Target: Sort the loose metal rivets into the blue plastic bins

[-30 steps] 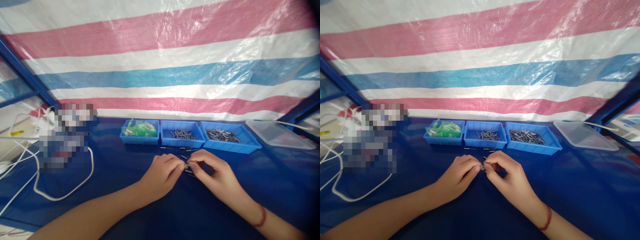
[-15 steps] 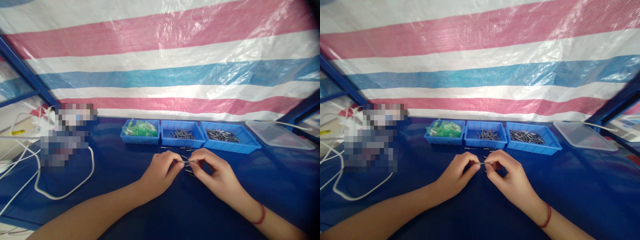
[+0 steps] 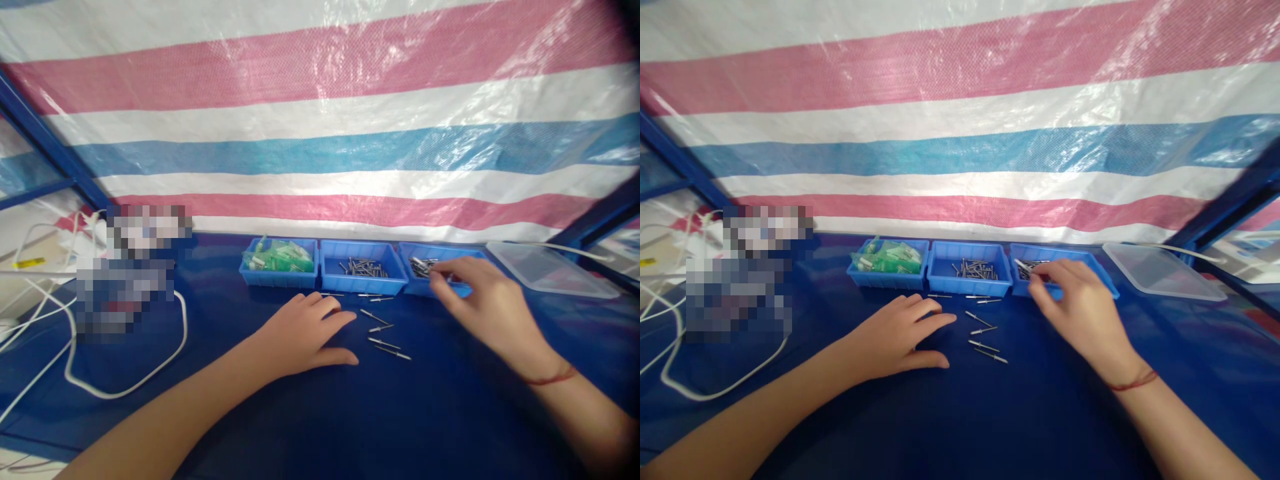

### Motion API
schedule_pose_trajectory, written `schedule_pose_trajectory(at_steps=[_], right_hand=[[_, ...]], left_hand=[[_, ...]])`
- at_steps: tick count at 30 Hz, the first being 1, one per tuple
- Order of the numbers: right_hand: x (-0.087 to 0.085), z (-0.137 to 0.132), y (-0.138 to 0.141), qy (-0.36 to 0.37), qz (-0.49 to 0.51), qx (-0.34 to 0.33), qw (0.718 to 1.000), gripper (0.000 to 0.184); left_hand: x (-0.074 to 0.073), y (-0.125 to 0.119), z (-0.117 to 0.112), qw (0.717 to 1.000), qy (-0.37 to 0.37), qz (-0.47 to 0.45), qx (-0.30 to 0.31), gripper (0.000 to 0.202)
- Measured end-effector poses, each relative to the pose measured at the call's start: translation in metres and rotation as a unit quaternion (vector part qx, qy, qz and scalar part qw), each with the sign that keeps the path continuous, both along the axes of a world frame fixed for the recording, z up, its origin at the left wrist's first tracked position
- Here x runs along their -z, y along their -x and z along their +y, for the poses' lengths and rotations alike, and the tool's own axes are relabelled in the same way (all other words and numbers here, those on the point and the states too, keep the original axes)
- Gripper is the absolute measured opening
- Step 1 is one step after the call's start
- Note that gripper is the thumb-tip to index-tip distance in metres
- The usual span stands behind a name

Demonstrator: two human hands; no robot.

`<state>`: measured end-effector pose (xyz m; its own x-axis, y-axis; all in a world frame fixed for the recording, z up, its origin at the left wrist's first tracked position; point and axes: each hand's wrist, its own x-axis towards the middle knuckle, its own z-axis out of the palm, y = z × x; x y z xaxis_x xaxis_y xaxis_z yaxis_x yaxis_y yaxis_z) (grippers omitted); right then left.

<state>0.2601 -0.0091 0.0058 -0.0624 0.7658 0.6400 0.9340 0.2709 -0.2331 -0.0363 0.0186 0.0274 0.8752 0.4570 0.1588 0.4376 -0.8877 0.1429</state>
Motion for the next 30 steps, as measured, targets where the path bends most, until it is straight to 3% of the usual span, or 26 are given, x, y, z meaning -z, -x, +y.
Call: schedule_pose_trajectory(at_steps=[4, 8, 11, 16, 20, 23, 30], right_hand=[[0.008, 0.01, -0.037, 0.022, -0.075, 0.14, 0.987, 0.02], [0.014, 0.011, -0.034, 0.02, -0.081, 0.172, 0.982, 0.022], [0.012, 0.007, -0.018, 0.01, -0.062, 0.141, 0.988, 0.022], [0.009, 0.0, 0.011, -0.007, -0.045, 0.028, 0.999, 0.018], [0.01, -0.004, 0.026, -0.01, -0.045, -0.035, 0.998, 0.015], [0.011, -0.006, 0.032, -0.001, -0.041, -0.057, 0.998, 0.014], [0.013, -0.009, 0.041, 0.049, -0.04, -0.116, 0.991, 0.014]], left_hand=[[-0.007, 0.011, 0.008, 0.999, 0.021, 0.024, 0.031, 0.048], [-0.004, 0.011, 0.009, 0.997, 0.06, 0.039, 0.041, 0.02], [-0.002, 0.009, 0.008, 0.995, 0.076, 0.051, 0.04, 0.018], [-0.009, 0.011, 0.007, 0.996, 0.059, 0.061, 0.021, 0.014], [-0.019, 0.018, 0.005, 0.992, 0.053, 0.086, -0.071, 0.031], [-0.018, 0.021, 0.005, 0.981, 0.077, 0.121, -0.13, 0.036], [-0.008, 0.018, 0.004, 0.984, 0.089, 0.122, -0.098, 0.013]])
